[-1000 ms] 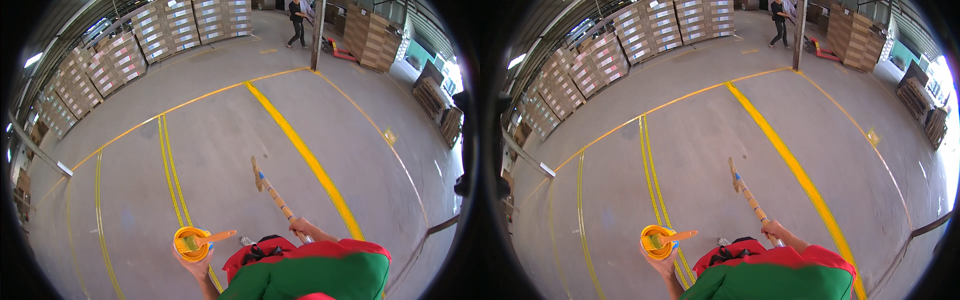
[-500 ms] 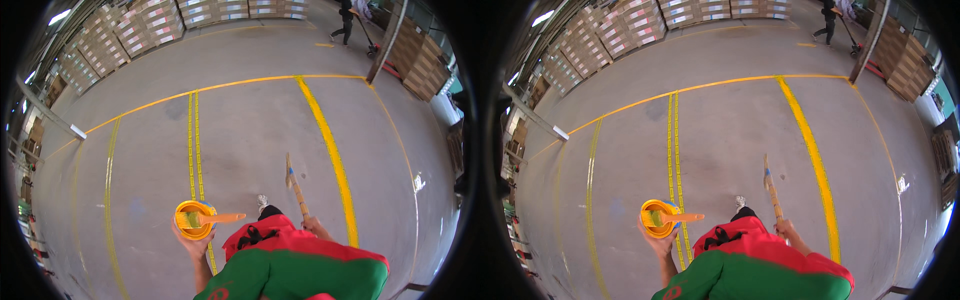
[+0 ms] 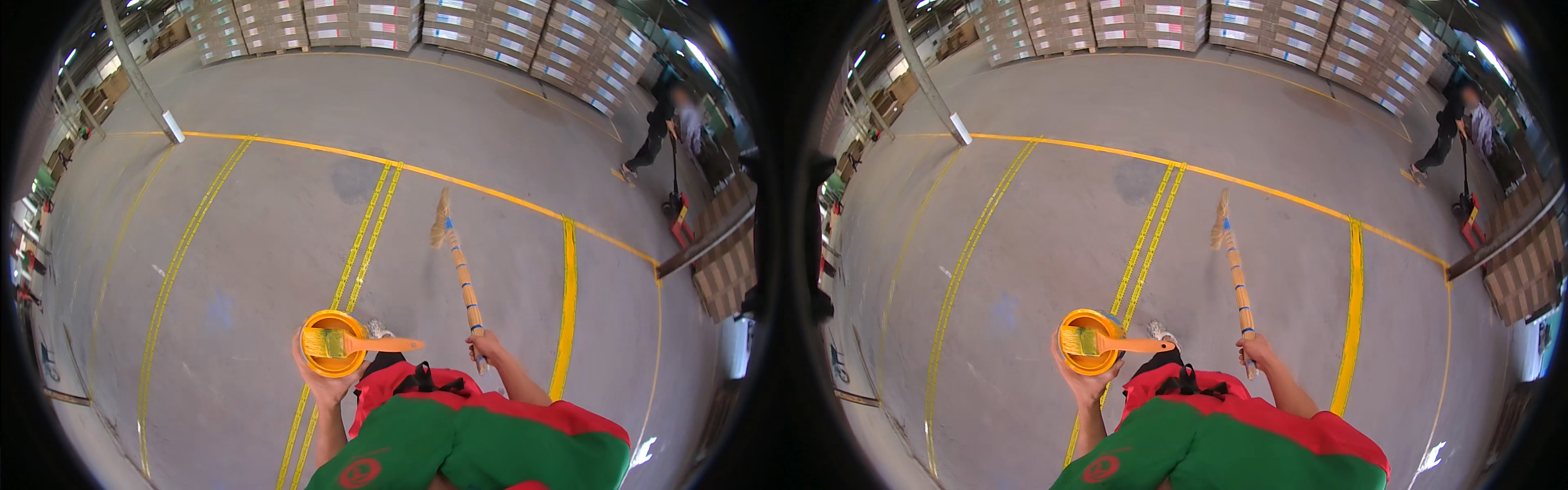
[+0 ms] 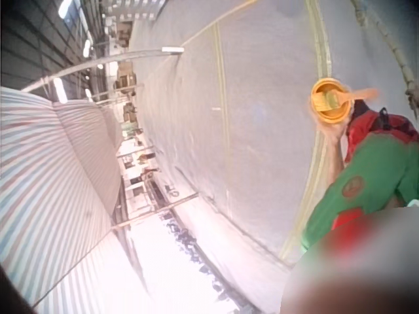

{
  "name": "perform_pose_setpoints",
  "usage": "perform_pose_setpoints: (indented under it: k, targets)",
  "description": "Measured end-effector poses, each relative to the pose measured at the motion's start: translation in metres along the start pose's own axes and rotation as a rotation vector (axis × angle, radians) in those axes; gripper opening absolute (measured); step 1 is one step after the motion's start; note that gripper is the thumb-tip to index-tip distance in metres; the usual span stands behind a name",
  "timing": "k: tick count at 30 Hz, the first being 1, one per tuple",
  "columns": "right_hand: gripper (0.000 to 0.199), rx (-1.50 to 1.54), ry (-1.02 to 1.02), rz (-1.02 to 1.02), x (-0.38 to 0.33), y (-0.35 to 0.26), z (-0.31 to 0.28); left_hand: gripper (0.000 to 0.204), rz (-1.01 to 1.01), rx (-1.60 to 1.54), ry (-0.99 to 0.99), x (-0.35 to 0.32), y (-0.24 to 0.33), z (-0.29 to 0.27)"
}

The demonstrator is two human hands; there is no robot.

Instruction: The person paints yellow lines on a concrete floor using a paintbrush and a paint can. They repeatedly dip the brush into the can and apply paint along pre-marked tape lines, moving across the floor to cover multiple sections.

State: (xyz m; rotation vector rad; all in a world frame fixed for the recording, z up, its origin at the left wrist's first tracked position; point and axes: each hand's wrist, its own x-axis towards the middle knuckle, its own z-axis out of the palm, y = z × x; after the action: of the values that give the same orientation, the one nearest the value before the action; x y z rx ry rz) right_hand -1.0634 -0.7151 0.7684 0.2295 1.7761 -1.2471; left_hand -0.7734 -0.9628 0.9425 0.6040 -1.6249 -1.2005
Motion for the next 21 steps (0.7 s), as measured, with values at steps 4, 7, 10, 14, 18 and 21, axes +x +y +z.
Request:
perform_pose_setpoints:
  k: [4,7,10,14,18,21]
  targets:
    - [0.017,-0.145,-0.045,-0.021,0.070,-0.071,0.033,0.124,-0.017,0.007,0.077,0.082,-0.030,0.016]
    - [0.018,-0.115,-0.085,0.042,0.107,-0.113,0.034,0.125,-0.007,0.246,0.186,0.107,-0.041,0.018]
    - [0.015,-0.181,-0.105,0.030,0.135,-0.159,0.035,0.126,0.059,0.354,0.275,0.120,-0.048,0.019]
    - [0.020,-0.277,-0.117,-0.094,0.223,-0.277,0.045,0.123,0.002,0.540,0.437,0.161,-0.066,0.038]
    - [0.031,-0.345,-0.090,-0.254,0.317,-0.389,0.059,0.123,0.015,0.689,0.627,0.179,-0.063,0.077]
    - [0.038,-0.451,-0.033,-0.314,0.394,-0.486,0.095,0.124,-0.009,0.841,0.770,0.217,-0.081,0.099]
